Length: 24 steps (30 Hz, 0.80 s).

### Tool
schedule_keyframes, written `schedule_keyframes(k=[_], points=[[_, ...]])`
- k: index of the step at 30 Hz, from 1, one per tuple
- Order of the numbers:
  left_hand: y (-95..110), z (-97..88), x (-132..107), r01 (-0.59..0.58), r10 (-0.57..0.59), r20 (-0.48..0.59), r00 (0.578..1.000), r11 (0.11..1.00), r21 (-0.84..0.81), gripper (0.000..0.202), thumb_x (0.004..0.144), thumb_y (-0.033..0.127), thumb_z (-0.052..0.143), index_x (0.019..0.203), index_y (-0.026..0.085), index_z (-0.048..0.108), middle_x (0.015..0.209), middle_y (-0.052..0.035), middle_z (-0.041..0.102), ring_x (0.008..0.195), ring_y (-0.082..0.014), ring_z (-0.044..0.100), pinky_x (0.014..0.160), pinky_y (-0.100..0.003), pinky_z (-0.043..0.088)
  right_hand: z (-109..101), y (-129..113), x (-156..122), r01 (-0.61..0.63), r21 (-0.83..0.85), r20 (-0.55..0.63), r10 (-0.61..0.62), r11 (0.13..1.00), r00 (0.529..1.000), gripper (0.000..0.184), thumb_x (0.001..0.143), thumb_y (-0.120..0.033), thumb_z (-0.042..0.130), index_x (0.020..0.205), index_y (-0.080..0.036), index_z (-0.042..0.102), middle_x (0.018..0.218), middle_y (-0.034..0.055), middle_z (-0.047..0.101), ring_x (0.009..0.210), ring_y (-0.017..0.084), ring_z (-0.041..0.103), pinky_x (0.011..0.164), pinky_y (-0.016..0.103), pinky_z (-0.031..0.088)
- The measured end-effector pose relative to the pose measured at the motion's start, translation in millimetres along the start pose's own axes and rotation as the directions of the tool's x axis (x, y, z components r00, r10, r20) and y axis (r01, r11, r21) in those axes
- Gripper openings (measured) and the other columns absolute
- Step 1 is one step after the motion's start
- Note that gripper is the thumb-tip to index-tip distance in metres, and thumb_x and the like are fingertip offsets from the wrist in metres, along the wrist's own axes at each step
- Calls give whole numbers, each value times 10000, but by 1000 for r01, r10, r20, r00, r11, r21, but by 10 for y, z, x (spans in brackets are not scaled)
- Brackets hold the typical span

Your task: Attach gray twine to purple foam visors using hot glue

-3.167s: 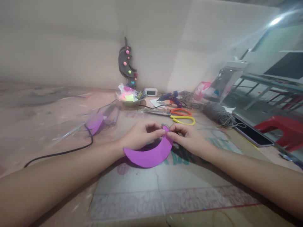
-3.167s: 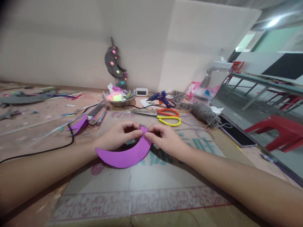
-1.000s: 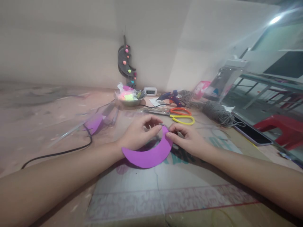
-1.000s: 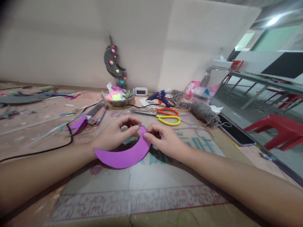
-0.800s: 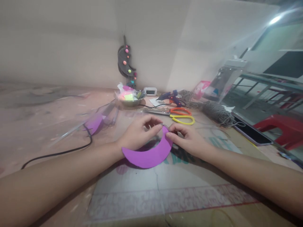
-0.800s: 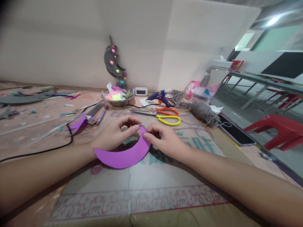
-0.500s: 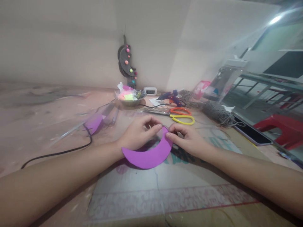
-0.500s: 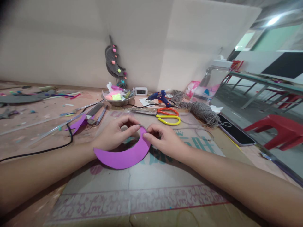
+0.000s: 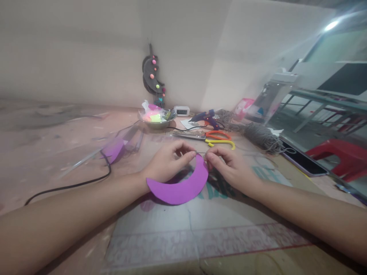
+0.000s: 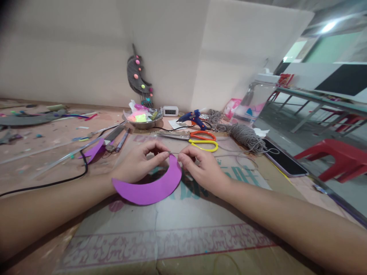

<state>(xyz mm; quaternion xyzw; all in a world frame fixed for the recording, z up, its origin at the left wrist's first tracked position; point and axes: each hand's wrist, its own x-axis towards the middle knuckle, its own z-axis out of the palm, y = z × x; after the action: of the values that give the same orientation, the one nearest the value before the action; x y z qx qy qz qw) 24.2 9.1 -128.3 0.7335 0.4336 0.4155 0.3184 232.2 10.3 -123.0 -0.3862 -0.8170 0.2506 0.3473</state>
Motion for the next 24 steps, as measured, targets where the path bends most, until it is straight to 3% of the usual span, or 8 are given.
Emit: schedule_keyframes(k=[9, 12, 16, 21, 24], points=[[-29, -2, 4, -55, 55, -9, 998, 998, -23, 215, 885, 378, 588, 904, 173, 648, 772, -27, 692, 729, -158, 643, 684, -286, 505, 8, -24, -19, 241, -134, 74, -233, 961, 970, 238, 941, -278, 474, 732, -203, 561, 697, 18, 598, 679, 145, 552, 663, 280, 438], [-43, 1, 4, -79, 79, -16, 997, 997, -18, 203, 886, 368, 591, 908, 175, 652, 818, -37, 700, 768, -164, 643, 707, -292, 508, 19, -7, -15, 272, -134, 83, -263, 953, 961, 232, 930, -281, 509, 722, -196, 562, 687, 12, 591, 661, 134, 535, 651, 270, 428], [-51, -1, 7, -88, 87, -12, 996, 996, -34, 200, 887, 357, 595, 920, 169, 655, 850, -40, 700, 762, -157, 636, 700, -287, 503, 33, 19, -20, 197, -105, 46, -193, 975, 980, 193, 898, -299, 565, 740, -201, 516, 678, -4, 555, 630, 125, 507, 599, 252, 416], [-17, -10, -12, -89, 89, -5, 996, 994, -56, 195, 881, 356, 603, 902, 170, 659, 828, -28, 691, 735, -146, 621, 696, -279, 494, 66, 44, 2, 50, -15, 4, -50, 999, 999, 172, 854, -323, 624, 947, -209, 536, 717, -23, 543, 643, 128, 512, 601, 251, 430], [-36, 1, -4, -60, 61, 11, 998, 993, -98, 189, 873, 356, 614, 901, 172, 645, 841, -31, 680, 744, -145, 613, 702, -279, 496, 58, 38, 34, -35, -27, 71, 37, 999, 997, 141, 871, -325, 584, 810, -197, 586, 699, -8, 580, 651, 137, 535, 608, 263, 428]])
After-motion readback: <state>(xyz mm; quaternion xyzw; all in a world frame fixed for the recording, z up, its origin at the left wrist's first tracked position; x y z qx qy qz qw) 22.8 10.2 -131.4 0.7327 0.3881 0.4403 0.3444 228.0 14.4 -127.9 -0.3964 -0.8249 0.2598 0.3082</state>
